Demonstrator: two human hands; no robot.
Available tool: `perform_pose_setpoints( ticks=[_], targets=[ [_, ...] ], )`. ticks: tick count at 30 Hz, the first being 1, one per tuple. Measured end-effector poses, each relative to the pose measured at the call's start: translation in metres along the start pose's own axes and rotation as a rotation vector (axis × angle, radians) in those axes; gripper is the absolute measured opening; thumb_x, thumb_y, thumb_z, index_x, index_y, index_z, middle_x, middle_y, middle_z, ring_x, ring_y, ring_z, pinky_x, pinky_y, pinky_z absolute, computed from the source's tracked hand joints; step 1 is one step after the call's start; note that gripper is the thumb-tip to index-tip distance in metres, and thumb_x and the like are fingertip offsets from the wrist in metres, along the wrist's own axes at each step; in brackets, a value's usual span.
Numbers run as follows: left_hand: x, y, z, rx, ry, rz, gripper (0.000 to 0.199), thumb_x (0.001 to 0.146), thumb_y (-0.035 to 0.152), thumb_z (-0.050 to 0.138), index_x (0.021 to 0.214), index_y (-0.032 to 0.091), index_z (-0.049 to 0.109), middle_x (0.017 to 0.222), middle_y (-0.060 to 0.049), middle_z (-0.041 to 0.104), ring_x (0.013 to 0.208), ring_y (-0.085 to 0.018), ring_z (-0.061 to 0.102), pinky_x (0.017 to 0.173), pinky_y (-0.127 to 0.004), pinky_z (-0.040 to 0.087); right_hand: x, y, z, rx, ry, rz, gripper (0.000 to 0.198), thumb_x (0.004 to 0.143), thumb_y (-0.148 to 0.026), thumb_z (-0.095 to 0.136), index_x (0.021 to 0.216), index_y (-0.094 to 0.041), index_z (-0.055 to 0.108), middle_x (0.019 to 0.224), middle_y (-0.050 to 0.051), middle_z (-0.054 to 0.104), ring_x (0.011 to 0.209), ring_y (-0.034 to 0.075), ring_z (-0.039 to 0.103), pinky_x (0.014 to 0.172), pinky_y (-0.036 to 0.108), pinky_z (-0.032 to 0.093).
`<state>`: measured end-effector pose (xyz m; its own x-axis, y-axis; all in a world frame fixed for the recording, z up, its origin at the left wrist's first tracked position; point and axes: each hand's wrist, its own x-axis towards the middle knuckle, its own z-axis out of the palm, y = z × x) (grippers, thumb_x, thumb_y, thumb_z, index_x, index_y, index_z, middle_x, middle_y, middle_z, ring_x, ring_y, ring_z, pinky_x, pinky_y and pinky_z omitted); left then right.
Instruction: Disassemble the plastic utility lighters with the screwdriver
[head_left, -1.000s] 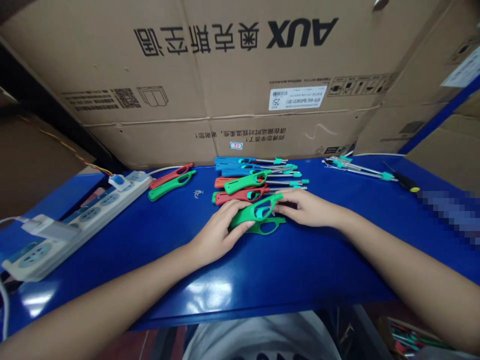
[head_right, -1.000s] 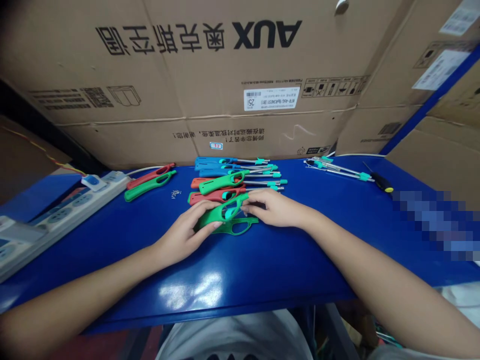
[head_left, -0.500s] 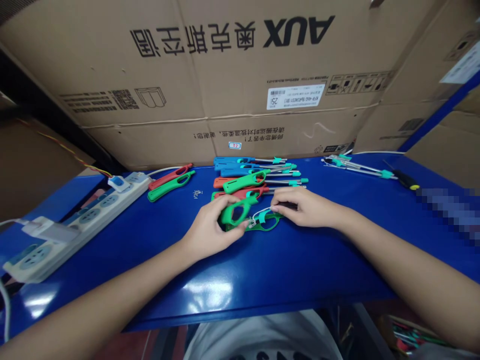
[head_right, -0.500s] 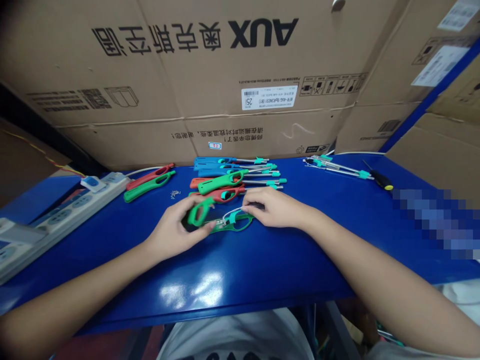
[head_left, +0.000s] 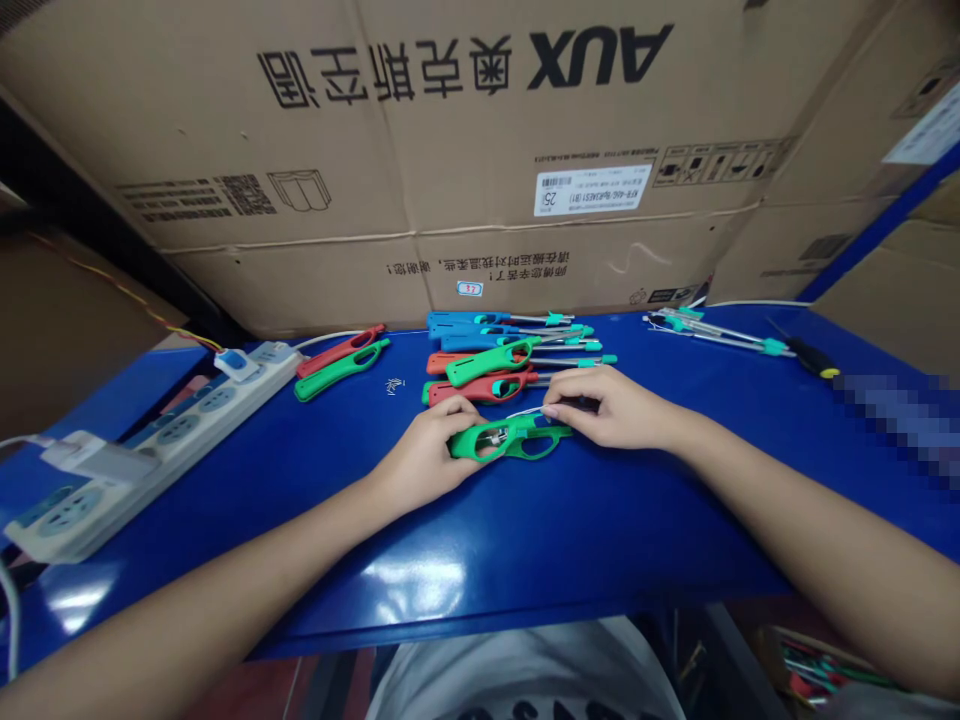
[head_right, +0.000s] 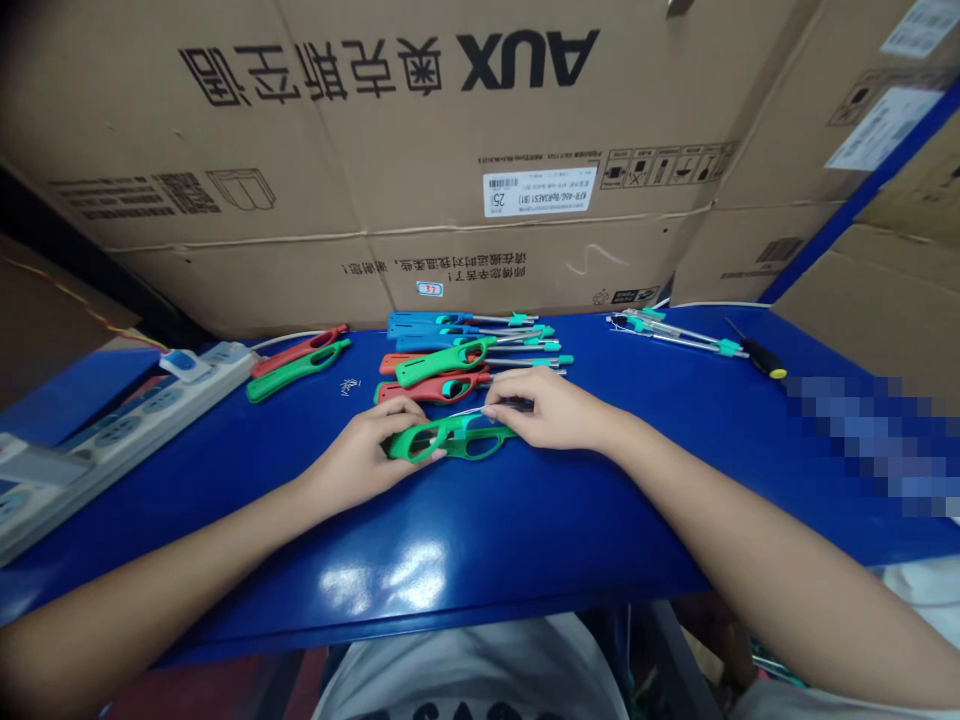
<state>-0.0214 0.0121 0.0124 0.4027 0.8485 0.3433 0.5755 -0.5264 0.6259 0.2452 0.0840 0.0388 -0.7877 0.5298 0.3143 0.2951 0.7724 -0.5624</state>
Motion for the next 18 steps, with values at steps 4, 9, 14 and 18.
perform_pose_setpoints(
  ticks=[4,9,14,18],
  targets=[
    [0.0,0.0,0.003,-0.03,-0.009,0.015,0.009,0.087,0.024,0.073,0.094,0.018,0.073,0.095,-0.004,0.065,0.085,-0.017,0.066,0.078,-0.029,0.053,0.0,-0.004,0.001,0.038,0.01,-0.031,0.022,0.099,-0.028,0.056,0.085,-0.016,0.068,0.081,0.003,0.067,0.072,0.012,0.059,0.069,0.024,0.047],
    [0.002,0.002,-0.003,-0.016,0.005,0.041,0.01,0.091,0.024,0.066,0.096,0.017,0.072,0.097,-0.006,0.069,0.086,-0.018,0.068,0.077,-0.029,0.054,-0.001,-0.003,-0.006,0.02,0.04,-0.053,0.021,0.099,-0.03,0.058,0.088,-0.016,0.069,0.082,0.003,0.068,0.073,0.011,0.061,0.071,0.024,0.047],
    [0.009,0.0,-0.023,0.096,-0.04,0.014,0.015,0.091,0.031,0.068,0.095,0.017,0.07,0.093,-0.006,0.071,0.087,-0.02,0.067,0.079,-0.031,0.052,-0.001,-0.001,-0.012,0.047,-0.057,-0.039,0.026,0.099,-0.034,0.058,0.086,-0.016,0.071,0.086,0.006,0.072,0.077,0.013,0.065,0.075,0.026,0.049],
    [0.014,-0.011,-0.047,0.213,-0.046,-0.021,0.022,0.089,0.039,0.067,0.082,0.018,0.067,0.081,-0.003,0.066,0.074,-0.018,0.062,0.068,-0.027,0.046,-0.001,0.003,-0.015,0.071,-0.106,-0.032,0.028,0.099,-0.035,0.057,0.084,-0.016,0.072,0.088,0.007,0.073,0.078,0.014,0.065,0.075,0.027,0.05]
  ],
)
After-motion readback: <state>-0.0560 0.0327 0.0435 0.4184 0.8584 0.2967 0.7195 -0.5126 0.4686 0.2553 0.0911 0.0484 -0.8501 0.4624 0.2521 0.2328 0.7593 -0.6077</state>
